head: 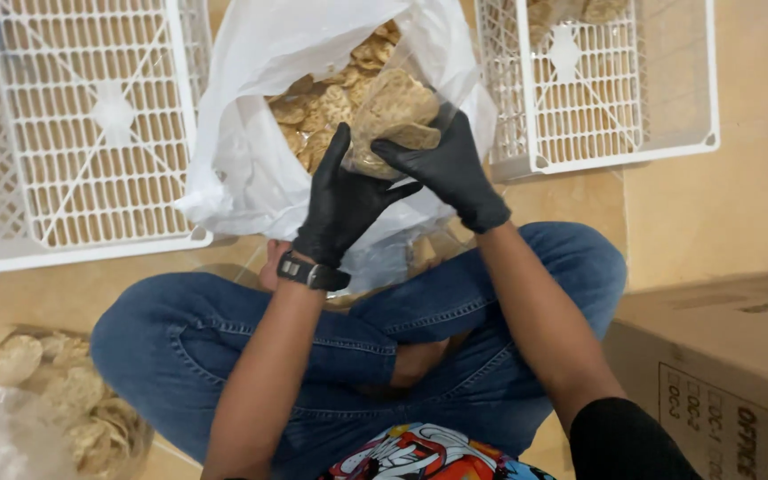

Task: Sorting and inspecting thin, crispy food items from a large bag into smaller containers while sitting on the floor

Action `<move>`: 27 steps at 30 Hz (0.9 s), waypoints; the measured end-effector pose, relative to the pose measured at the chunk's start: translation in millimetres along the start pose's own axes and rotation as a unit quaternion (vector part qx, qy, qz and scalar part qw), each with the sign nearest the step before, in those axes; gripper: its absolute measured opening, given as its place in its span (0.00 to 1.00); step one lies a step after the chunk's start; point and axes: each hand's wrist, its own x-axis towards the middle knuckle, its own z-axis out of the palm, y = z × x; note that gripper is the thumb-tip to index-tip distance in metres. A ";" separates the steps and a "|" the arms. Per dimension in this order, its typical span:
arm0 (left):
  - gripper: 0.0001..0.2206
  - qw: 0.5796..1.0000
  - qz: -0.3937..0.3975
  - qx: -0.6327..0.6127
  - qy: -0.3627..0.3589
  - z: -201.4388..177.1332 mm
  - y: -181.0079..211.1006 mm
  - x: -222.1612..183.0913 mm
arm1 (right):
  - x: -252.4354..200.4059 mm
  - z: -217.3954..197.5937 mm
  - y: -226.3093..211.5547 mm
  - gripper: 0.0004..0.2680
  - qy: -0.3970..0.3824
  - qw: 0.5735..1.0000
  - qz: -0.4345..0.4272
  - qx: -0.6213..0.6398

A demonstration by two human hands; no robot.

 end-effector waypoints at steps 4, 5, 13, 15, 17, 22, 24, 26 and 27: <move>0.18 0.990 0.044 0.060 -0.120 3.3 -6.8 -11.2 | 6.0 -23.4 -21.0 0.21 -0.116 0.990 0.031 0.076; 0.18 0.990 0.041 0.061 -0.121 -0.6 -10.3 -5.9 | 4.5 -25.6 -23.4 0.21 -0.112 0.990 0.030 0.076; 0.15 0.986 0.132 0.078 -0.069 -15.0 -15.5 12.2 | -23.0 -24.2 -29.1 0.31 -0.051 0.992 -0.099 -0.061; 0.14 0.983 0.148 0.093 -0.064 -28.7 -17.1 19.9 | -34.7 -16.3 -15.9 0.31 -0.012 0.996 -0.064 -0.061; 0.13 0.979 0.159 0.108 -0.065 -47.4 -22.8 32.0 | -43.7 -10.8 2.5 0.30 0.033 0.997 -0.033 -0.064; 0.11 0.964 0.173 0.201 -0.032 -36.7 -31.6 19.7 | -48.3 3.2 19.7 0.25 0.138 0.987 -0.042 -0.077; 0.09 0.954 0.180 0.241 -0.018 -37.5 -32.6 20.7 | -45.2 -0.4 9.2 0.24 0.149 0.983 -0.044 -0.100; 0.08 0.942 0.185 0.280 -0.004 -39.8 -31.0 20.7 | -42.6 -3.0 6.7 0.23 0.161 0.978 -0.044 -0.123; 0.09 0.907 0.194 0.373 -0.001 -41.0 -28.3 21.1 | -40.8 -4.0 9.1 0.22 0.176 0.975 -0.055 -0.124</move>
